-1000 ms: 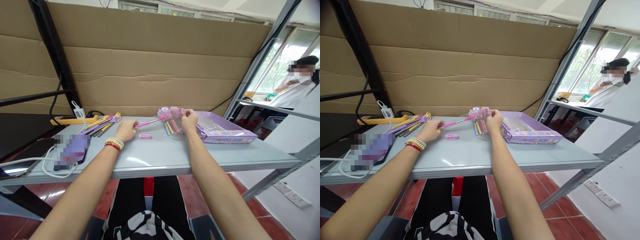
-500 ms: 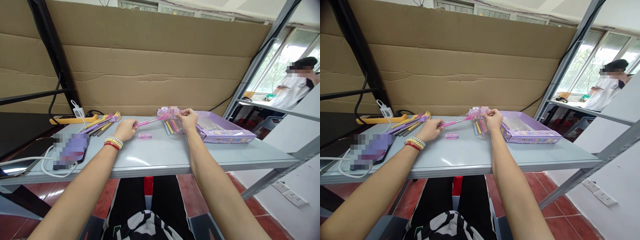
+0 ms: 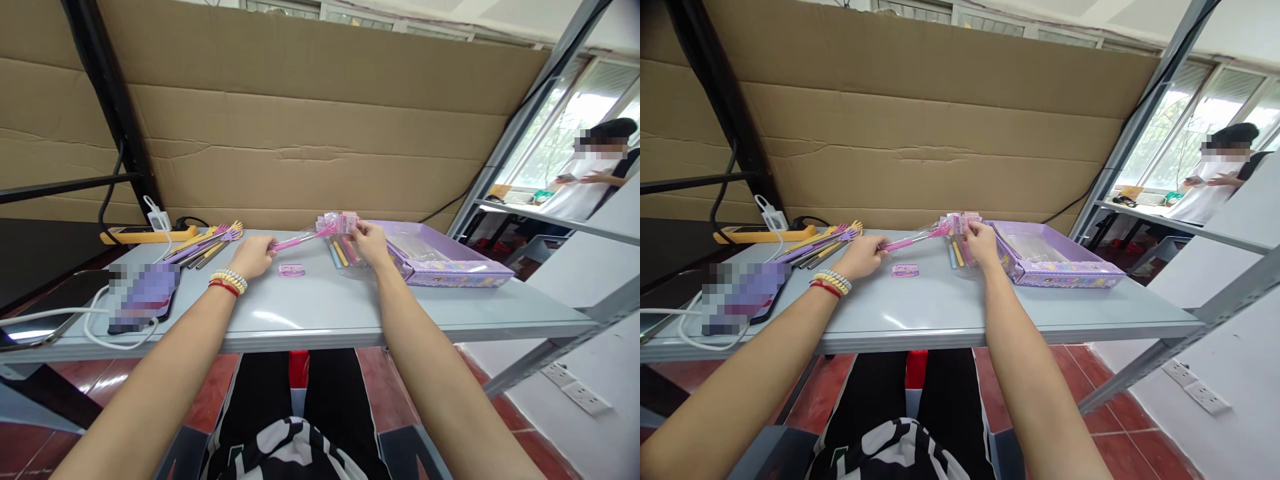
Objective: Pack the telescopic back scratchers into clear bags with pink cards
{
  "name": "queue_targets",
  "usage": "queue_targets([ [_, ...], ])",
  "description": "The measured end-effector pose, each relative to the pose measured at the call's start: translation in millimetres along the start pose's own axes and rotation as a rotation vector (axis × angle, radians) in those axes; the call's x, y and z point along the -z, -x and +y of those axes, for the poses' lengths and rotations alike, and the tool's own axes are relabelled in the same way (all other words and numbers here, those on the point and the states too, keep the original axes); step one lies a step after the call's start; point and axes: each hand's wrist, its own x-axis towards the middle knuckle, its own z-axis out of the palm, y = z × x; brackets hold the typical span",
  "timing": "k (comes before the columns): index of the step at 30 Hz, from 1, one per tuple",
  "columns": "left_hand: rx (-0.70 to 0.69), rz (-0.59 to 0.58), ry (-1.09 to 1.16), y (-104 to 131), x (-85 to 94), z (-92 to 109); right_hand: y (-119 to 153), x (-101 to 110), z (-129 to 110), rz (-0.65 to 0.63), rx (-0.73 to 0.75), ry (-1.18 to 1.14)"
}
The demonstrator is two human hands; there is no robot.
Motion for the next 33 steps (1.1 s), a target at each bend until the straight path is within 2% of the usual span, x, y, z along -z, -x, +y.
queue_targets([
  [5,0.003,-0.013,-0.002,0.1,-0.6,-0.6,1.3,-0.4,-2.2,0.069,-0.111,-0.053],
  [7,0.004,-0.01,0.001,0.3,-0.5,-0.6,2.7,-1.2,-3.7,0.052,-0.088,-0.059],
  [11,0.001,-0.014,0.006,0.3,-0.4,-0.6,3.4,-3.2,-5.3,-0.062,-0.001,-0.118],
  [16,0.007,-0.004,0.003,-1.0,-1.7,-1.4,0.4,-3.7,-3.0,-0.103,-0.084,-0.201],
  [20,-0.034,-0.038,0.07,0.0,1.7,2.3,0.0,-1.2,-0.2,-0.044,-0.022,-0.072],
  [24,-0.044,-0.185,0.332,3.2,9.5,10.0,-0.5,2.2,1.0,0.117,-0.008,0.104],
  [26,-0.008,-0.295,0.543,4.1,11.9,13.2,-1.8,0.7,0.8,0.169,-0.041,0.074],
  [28,0.05,-0.352,0.738,3.9,12.1,15.8,-2.0,-5.2,-0.5,0.211,-0.097,-0.03],
  [31,0.135,-0.296,0.944,1.8,8.3,19.7,4.9,-22.5,-7.5,0.246,-0.119,-0.145],
  [33,0.201,-0.231,1.054,-0.2,4.4,22.8,16.3,-37.4,-16.8,0.109,-0.058,-0.188],
])
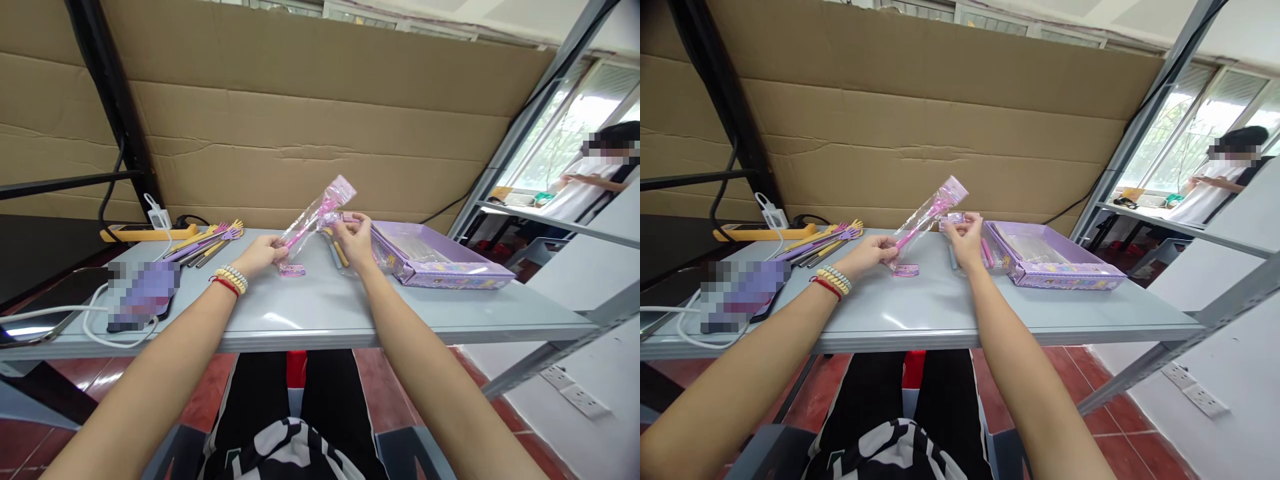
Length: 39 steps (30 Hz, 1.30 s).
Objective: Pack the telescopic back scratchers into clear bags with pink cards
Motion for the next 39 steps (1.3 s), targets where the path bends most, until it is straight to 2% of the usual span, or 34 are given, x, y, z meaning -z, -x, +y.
queue_targets([
  [4,0.033,0.068,0.184,-3.3,-9.3,-2.9,34.0,-27.2,-15.8,-0.685,-0.009,-0.061],
  [6,0.042,0.052,0.21,-3.0,-13.2,-4.3,45.7,-35.3,-20.7,-0.879,-0.03,-0.032],
  [7,0.05,0.038,0.212,-2.6,-14.8,-4.8,48.9,-37.5,-21.9,-0.906,-0.03,-0.004],
  [9,0.072,0.003,0.209,-1.5,-17.1,-5.0,50.7,-38.8,-22.9,-0.878,-0.026,0.073],
  [12,0.08,-0.036,0.21,-0.4,-17.9,-3.5,47.0,-36.2,-24.9,-0.769,-0.01,0.201],
  [15,0.041,-0.055,0.23,0.3,-16.2,-1.1,44.1,-33.8,-29.0,-0.634,0.049,0.336],
  [19,-0.024,-0.15,0.238,2.3,-15.1,0.8,44.8,-33.5,-31.3,-0.512,0.114,0.465],
  [23,-0.089,-0.193,0.2,4.1,-15.8,1.6,45.5,-33.2,-28.1,-0.452,0.123,0.449],
  [26,-0.133,-0.216,0.209,5.0,-15.3,2.4,45.6,-32.9,-25.0,-0.405,0.2,0.398],
  [33,-0.14,-0.295,0.258,7.0,-15.7,3.4,47.4,-33.7,-26.9,-0.149,0.342,0.406],
  [36,-0.125,-0.259,0.259,5.5,-13.7,1.4,42.1,-28.5,-30.8,-0.069,0.377,0.453],
  [39,-0.111,-0.131,0.261,3.8,-9.0,2.0,32.6,-13.8,-33.4,-0.003,0.399,0.559],
])
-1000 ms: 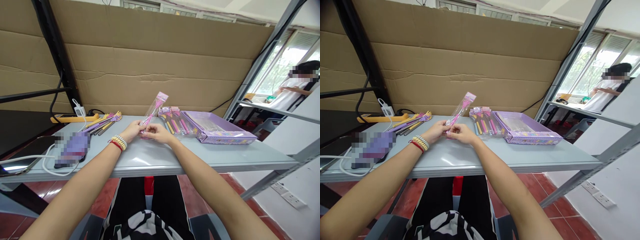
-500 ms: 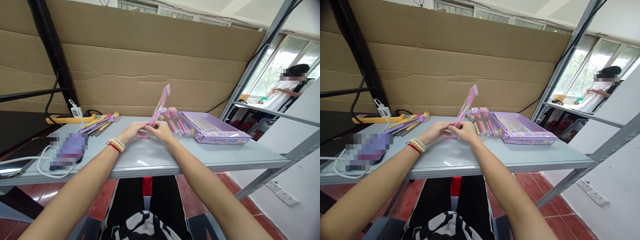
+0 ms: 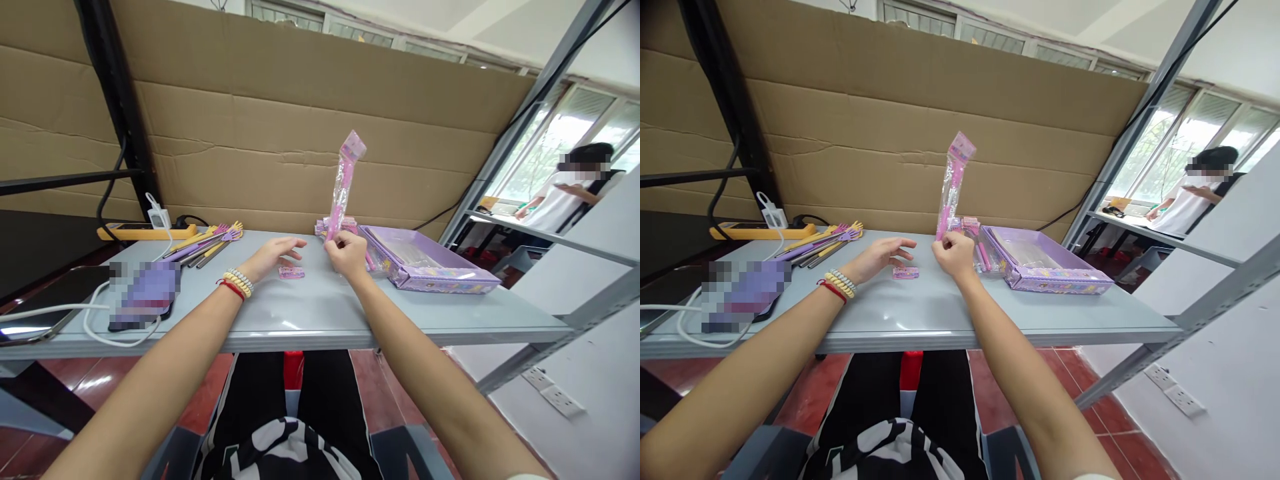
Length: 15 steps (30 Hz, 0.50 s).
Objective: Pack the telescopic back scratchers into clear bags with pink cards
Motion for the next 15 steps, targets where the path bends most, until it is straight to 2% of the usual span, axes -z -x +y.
queue_targets([
  [4,-0.029,0.184,0.027,0.2,5.4,7.4,-11.4,37.9,26.1,-0.035,-0.002,0.253],
  [8,-0.016,0.278,-0.027,0.0,7.6,10.6,-32.4,102.2,64.1,-0.107,-0.078,0.522],
  [10,0.01,0.288,-0.084,-1.5,7.8,9.3,-48.2,136.3,83.4,-0.223,-0.141,0.641],
  [12,0.037,0.291,-0.142,-3.4,7.3,7.3,-64.5,164.3,100.5,-0.402,-0.202,0.746],
  [15,0.074,0.283,-0.232,-4.9,6.2,5.4,-81.9,185.5,120.0,-0.668,-0.293,0.805],
])
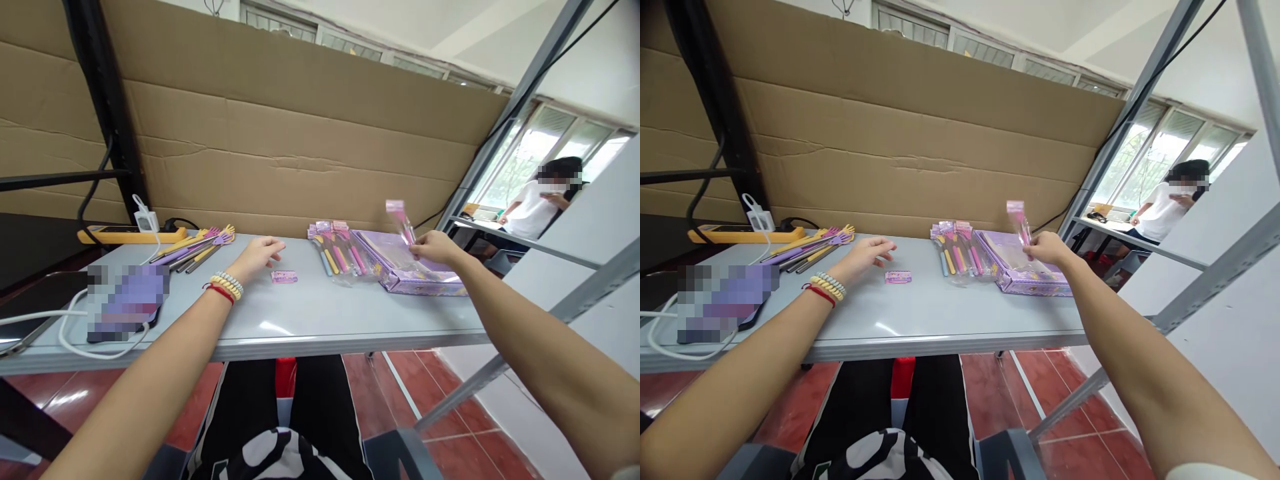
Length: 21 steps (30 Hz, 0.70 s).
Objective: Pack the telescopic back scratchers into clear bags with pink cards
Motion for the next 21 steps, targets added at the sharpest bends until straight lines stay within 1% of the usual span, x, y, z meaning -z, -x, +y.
queue_targets([
  [3,0.024,-0.024,-0.091,1.5,-0.2,-0.3,-10.9,-7.8,4.9,-0.236,-0.003,0.011],
  [4,0.029,-0.032,-0.114,2.2,0.2,-0.4,-13.5,-13.3,2.8,-0.289,-0.006,0.01],
  [6,0.029,-0.045,-0.148,3.0,1.1,-1.2,-17.0,-24.9,-3.2,-0.335,-0.006,0.007],
  [8,0.027,-0.05,-0.171,3.0,2.0,-2.5,-18.2,-32.4,-7.4,-0.322,-0.004,0.017],
  [10,0.023,-0.058,-0.195,2.3,2.4,-3.6,-17.3,-31.6,-6.6,-0.286,-0.009,0.054],
  [12,0.017,-0.064,-0.219,1.4,1.9,-4.3,-15.5,-22.3,-2.0,-0.241,-0.024,0.101],
  [14,0.007,-0.064,-0.237,0.7,0.6,-4.1,-13.4,-8.7,1.7,-0.177,-0.04,0.125],
  [16,0.0,-0.062,-0.245,0.7,-1.0,-3.6,-11.6,2.3,-1.3,-0.093,-0.019,0.115],
  [18,-0.01,-0.065,-0.256,1.4,-1.9,-3.0,-10.9,4.8,-13.2,-0.019,0.044,0.077],
  [21,-0.012,-0.072,-0.297,3.5,-1.1,-2.6,-13.8,-8.7,-42.7,0.007,0.159,0.045],
])
